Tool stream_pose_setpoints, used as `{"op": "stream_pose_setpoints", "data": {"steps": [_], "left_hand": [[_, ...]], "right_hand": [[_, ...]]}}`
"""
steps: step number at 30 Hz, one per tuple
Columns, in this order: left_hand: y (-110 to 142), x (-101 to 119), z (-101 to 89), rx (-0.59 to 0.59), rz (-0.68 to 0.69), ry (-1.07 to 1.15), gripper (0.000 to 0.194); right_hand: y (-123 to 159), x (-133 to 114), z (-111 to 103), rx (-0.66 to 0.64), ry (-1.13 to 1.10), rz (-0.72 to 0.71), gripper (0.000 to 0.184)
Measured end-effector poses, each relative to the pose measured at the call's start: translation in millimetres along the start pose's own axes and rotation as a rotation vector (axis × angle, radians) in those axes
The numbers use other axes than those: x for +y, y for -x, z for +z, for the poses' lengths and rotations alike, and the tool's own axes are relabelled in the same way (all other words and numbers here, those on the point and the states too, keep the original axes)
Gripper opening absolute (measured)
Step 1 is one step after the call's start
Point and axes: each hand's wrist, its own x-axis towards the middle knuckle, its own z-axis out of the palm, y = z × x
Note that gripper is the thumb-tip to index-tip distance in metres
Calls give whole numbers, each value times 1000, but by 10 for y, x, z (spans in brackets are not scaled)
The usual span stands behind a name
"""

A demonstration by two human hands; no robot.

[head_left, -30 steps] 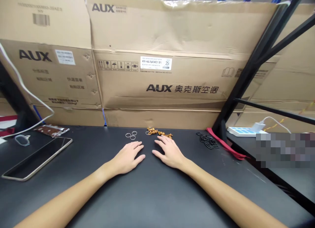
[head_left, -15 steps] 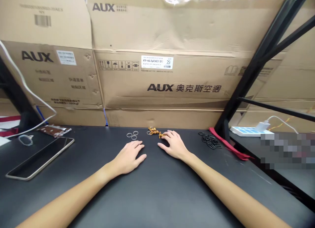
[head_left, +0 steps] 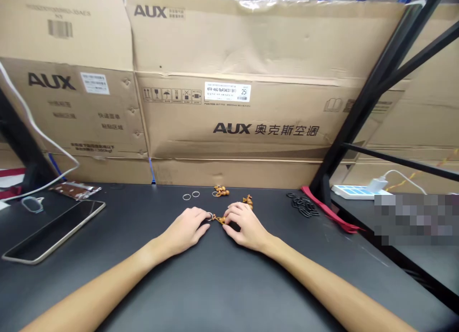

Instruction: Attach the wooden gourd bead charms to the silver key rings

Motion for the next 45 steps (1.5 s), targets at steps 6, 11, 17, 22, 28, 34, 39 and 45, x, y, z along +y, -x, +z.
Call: {"op": "stream_pose_setpoints", "data": {"steps": [6,11,17,22,28,34,39,45], "left_hand": [[-13,39,-21,-24,74,132,17],[-25,23,-18,-31,82,204,16],[-14,27,-13,42,20,165,10],[-13,34,-19,-24,14,99,16],[-21,54,-29,-8,-4,61,14],[-28,82,-19,23,24,-68,21],[-47,154,-31,-34,161,-287,26],[-29,145,15,7,158,-299,31]], "right_hand": [[-1,22,2,19,-53,19,9],[0,35,10,29,-73,32,14],[2,50,22,21,-52,46,15],[5,53,32,23,-50,52,15],[7,55,28,19,-53,60,15],[8,53,21,19,-71,31,16],[7,48,16,19,-81,25,17],[8,46,18,18,-82,30,17]]}}
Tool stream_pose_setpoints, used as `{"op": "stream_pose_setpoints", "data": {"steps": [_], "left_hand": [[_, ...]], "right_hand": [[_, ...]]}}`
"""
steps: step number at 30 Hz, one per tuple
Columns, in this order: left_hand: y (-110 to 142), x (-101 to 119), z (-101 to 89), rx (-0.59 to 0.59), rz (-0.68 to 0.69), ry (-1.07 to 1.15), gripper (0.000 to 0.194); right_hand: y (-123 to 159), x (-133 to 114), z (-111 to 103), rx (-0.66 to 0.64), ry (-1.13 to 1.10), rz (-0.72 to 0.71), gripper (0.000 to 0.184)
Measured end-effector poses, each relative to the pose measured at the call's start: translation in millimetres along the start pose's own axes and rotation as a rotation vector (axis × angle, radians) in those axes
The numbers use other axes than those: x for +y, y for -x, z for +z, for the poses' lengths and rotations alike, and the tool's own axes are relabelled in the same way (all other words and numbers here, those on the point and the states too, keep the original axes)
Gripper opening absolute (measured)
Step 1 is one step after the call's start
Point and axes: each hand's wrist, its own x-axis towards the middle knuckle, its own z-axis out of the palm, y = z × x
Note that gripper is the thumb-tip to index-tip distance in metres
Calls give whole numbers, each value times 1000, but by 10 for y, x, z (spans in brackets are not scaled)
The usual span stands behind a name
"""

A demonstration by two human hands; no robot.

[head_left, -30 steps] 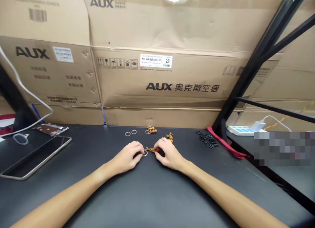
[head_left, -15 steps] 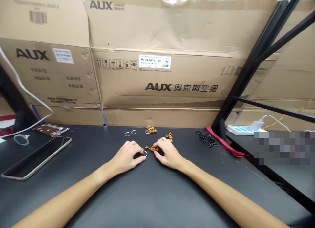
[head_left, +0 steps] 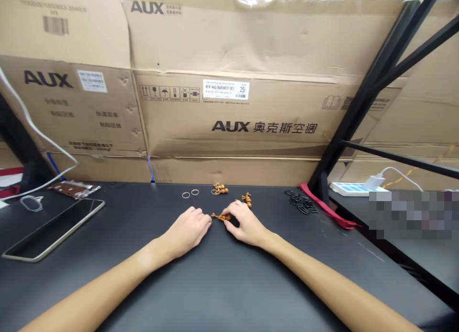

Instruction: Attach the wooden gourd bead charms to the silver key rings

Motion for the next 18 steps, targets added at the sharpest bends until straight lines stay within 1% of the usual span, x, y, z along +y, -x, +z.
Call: {"op": "stream_pose_setpoints", "data": {"steps": [2,5,8,14,16,18], "left_hand": [[10,-28,29,40,-95,110,29],[12,-83,60,67,-238,309,22],[7,-122,79,79,-294,407,20],[5,-126,81,90,-302,393,16],[12,-127,30,79,-270,424,15],[27,-129,-48,20,-196,482,13]], "right_hand": [[1,-1,-2,-5,6,1,17],[2,1,-2,-5,11,1,17],[1,3,0,-10,13,1,17],[-4,-10,-9,-15,14,2,17],[-2,-12,-14,-13,7,2,17],[1,-9,-17,-11,0,1,17]]}}
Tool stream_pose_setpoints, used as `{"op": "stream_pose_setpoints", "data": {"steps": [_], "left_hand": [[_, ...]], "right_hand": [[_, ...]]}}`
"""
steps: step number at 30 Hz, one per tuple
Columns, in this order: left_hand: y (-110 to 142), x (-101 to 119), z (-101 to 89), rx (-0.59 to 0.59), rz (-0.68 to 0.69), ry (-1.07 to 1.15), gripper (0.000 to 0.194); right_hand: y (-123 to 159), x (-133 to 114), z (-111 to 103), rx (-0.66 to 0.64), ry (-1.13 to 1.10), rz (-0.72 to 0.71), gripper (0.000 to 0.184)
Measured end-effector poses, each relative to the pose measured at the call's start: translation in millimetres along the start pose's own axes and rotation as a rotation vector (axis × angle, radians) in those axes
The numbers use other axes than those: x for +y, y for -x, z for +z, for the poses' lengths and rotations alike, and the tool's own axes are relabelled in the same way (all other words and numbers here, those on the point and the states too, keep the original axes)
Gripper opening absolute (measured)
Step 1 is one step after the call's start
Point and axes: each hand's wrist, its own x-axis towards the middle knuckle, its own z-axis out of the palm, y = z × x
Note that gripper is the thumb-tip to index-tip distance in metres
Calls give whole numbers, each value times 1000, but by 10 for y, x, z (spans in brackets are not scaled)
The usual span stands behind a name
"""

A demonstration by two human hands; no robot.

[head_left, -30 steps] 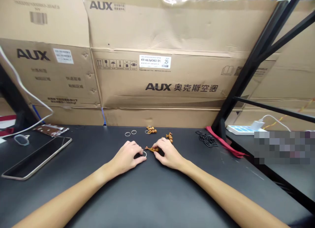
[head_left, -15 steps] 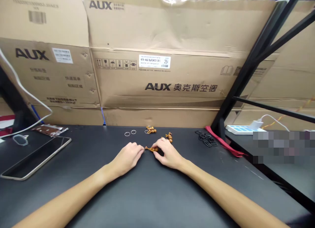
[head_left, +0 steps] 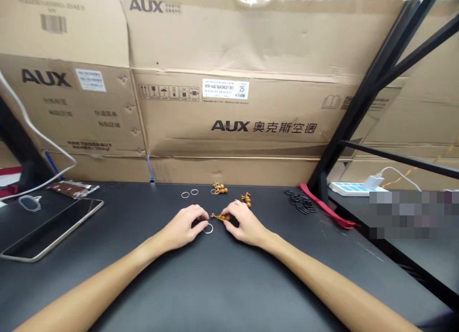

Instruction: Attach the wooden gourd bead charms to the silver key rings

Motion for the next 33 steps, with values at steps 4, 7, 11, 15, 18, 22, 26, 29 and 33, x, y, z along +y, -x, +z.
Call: {"op": "stream_pose_setpoints", "data": {"steps": [4,7,11,15,18,22,26,29,33], "left_hand": [[38,63,-106,-162,104,-34,11],[37,101,-94,-187,127,-129,16],[11,136,-39,-162,139,-196,19],[16,126,-19,-126,130,-177,20],[29,97,-11,-122,113,-169,20],[34,66,6,-102,112,-142,20],[35,48,23,-98,106,-130,19],[38,39,29,-107,90,-134,19],[43,35,29,-95,80,-104,19]], "right_hand": [[2,9,4,1,-1,0,17],[1,10,8,0,3,1,18],[0,9,8,-4,-9,-8,19],[-1,11,11,-16,-13,-4,17],[1,17,17,-17,4,-2,18],[7,24,20,-42,16,-18,29],[2,15,16,-56,24,-14,30],[-7,-2,4,-67,17,-10,24],[-6,-15,-14,-88,-17,-27,25]]}}
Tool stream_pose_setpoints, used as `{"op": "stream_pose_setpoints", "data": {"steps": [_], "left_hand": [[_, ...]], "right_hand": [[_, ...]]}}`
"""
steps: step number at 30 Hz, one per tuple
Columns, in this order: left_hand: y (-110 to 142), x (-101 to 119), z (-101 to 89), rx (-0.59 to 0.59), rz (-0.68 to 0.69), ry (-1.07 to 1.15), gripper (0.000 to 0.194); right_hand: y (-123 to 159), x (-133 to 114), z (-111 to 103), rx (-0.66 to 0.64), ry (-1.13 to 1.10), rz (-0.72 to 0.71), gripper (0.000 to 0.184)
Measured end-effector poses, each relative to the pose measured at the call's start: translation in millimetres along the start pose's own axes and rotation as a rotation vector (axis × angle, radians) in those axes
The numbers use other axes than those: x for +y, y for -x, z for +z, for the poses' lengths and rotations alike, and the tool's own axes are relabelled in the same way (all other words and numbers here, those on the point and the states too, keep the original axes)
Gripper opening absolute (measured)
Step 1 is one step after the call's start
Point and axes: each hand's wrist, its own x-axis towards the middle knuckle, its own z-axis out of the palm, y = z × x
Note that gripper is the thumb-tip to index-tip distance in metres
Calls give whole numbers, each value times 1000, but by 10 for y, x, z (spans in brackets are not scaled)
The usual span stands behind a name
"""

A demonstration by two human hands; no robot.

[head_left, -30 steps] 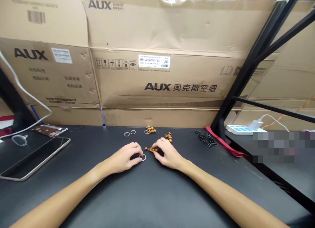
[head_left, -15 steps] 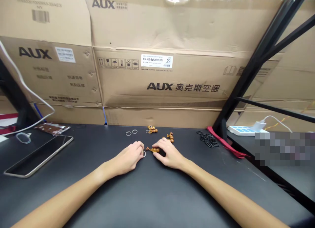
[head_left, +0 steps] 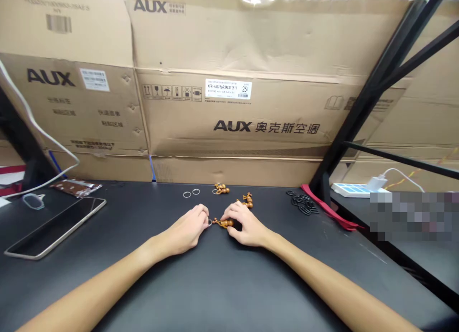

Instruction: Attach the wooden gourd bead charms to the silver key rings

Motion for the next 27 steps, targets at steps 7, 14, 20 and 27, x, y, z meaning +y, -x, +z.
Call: {"op": "stream_pose_setpoints", "data": {"steps": [7,14,20,27], "left_hand": [[-8,-15,34,67,-50,106,19],[-22,-58,71,99,-47,164,19],[-47,-15,81,147,-63,205,20],[-85,48,108,143,-141,292,21]], "right_hand": [[7,-27,32,34,2,32,8],[4,-110,75,21,-50,75,6],[-14,-78,105,88,-227,230,6],[-59,-181,66,128,-414,293,13]]}}
